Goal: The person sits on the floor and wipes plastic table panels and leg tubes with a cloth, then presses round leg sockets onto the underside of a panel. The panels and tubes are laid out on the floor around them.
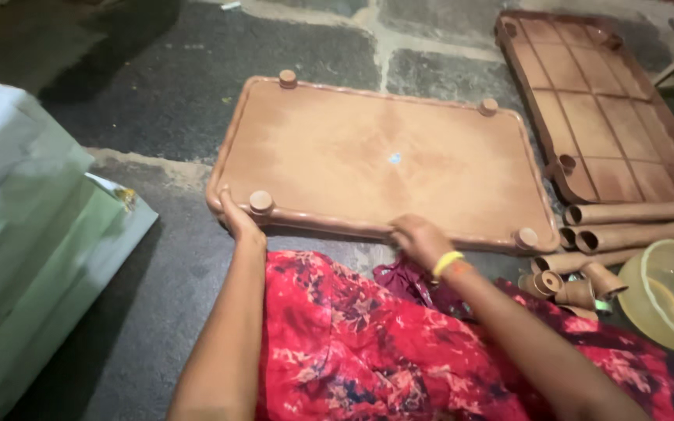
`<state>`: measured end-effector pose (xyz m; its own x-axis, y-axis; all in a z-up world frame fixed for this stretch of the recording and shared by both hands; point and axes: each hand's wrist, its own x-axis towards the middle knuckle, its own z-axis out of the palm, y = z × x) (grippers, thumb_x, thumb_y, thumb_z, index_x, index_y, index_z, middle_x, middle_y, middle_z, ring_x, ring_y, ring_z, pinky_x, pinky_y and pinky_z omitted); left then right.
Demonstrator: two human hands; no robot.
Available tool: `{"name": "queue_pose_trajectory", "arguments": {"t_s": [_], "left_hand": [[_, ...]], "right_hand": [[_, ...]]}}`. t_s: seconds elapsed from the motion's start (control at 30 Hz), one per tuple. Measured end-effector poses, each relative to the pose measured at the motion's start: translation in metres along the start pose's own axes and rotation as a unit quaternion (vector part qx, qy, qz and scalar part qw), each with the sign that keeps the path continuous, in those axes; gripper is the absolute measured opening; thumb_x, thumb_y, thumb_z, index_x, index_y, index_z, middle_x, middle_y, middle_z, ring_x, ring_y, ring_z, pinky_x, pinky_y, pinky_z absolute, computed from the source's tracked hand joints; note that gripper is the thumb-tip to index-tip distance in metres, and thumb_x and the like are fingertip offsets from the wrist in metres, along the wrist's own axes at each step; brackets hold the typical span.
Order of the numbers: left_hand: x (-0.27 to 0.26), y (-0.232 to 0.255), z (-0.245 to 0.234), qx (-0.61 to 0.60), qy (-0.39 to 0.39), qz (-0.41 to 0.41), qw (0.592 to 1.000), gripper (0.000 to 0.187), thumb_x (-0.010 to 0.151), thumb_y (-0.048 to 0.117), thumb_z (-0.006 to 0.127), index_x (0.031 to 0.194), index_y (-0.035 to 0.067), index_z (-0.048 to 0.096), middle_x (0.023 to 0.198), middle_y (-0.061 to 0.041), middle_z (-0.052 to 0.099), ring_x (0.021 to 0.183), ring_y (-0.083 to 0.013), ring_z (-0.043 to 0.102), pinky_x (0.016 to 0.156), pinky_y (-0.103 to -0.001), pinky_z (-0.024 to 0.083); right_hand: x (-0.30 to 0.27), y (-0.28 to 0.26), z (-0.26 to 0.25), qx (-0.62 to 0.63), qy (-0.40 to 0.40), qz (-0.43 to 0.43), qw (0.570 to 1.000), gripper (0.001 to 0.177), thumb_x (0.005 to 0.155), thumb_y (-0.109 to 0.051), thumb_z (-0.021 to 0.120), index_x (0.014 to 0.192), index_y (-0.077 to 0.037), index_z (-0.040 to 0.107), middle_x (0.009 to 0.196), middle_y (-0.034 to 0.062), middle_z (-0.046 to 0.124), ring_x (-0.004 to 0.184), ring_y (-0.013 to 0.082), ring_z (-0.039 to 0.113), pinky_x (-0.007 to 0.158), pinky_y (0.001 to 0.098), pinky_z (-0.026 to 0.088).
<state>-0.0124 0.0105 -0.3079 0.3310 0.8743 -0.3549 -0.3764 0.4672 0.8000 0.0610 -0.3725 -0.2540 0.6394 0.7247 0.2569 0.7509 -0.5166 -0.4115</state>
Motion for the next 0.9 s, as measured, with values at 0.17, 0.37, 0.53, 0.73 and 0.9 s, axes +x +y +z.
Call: {"name": "queue_pose_trajectory", "arguments": {"t_s": [0.17, 0.37, 0.53, 0.73, 0.9], "left_hand": [[0.005, -0.014, 0.004, -0.042, -0.022, -0.061, 0.997, 0.069, 0.084, 0.046, 0.064, 0.137, 0.002, 0.056, 0.14, -0.017, 0.06, 0.123, -0.03, 0.062, 0.102, -0.041, 0.052], [-0.031, -0.025, 0.003, 0.557, -0.064, 0.208, 0.801, 0.098, 0.08, 0.044, 0.079, 0.151, -0.007, 0.036, 0.158, -0.033, 0.028, 0.147, -0.0474, 0.025, 0.117, -0.047, 0.028], [-0.069, -0.024, 0.01, 0.68, -0.222, 0.254, 0.651, 0.091, 0.077, 0.038, 0.077, 0.153, 0.002, 0.042, 0.162, -0.027, 0.031, 0.15, -0.0522, 0.023, 0.124, -0.057, 0.02], [-0.037, -0.024, 0.043, 0.646, -0.067, 0.13, 0.749, 0.085, 0.088, 0.047, 0.071, 0.15, -0.006, 0.044, 0.16, -0.036, 0.031, 0.152, -0.0539, 0.021, 0.127, -0.057, 0.017], [0.003, -0.037, 0.028, 0.58, 0.144, 0.092, 0.797, 0.087, 0.087, 0.048, 0.066, 0.154, 0.003, 0.035, 0.166, -0.026, 0.02, 0.151, -0.0518, 0.016, 0.122, -0.063, 0.013]], "right_hand": [[-0.057, 0.007, -0.039, -0.013, -0.024, 0.21, 0.977, 0.021, 0.09, -0.03, 0.072, 0.1, -0.013, 0.079, 0.097, 0.012, 0.075, 0.086, 0.0315, 0.074, 0.079, 0.0427, 0.059], [-0.103, -0.007, -0.002, 0.065, -0.044, 0.044, 0.996, 0.065, 0.068, -0.033, 0.087, 0.12, 0.0, 0.067, 0.122, 0.0269, 0.064, 0.111, 0.047, 0.061, 0.087, 0.0532, 0.052], [-0.116, 0.015, 0.018, -0.032, -0.032, 0.117, 0.992, 0.048, 0.069, -0.019, 0.081, 0.114, -0.005, 0.071, 0.12, 0.0217, 0.066, 0.106, 0.0408, 0.065, 0.089, 0.0482, 0.054], [-0.064, 0.018, -0.073, 0.119, 0.257, 0.156, 0.946, 0.027, 0.079, -0.008, 0.077, 0.103, 0.002, 0.067, 0.094, 0.017, 0.063, 0.083, 0.0263, 0.063, 0.072, 0.0375, 0.052], [-0.008, -0.015, -0.116, 0.027, 0.365, 0.061, 0.928, 0.026, 0.088, -0.005, 0.071, 0.112, 0.002, 0.065, 0.104, 0.0156, 0.062, 0.089, 0.0261, 0.065, 0.079, 0.0363, 0.053]]}}
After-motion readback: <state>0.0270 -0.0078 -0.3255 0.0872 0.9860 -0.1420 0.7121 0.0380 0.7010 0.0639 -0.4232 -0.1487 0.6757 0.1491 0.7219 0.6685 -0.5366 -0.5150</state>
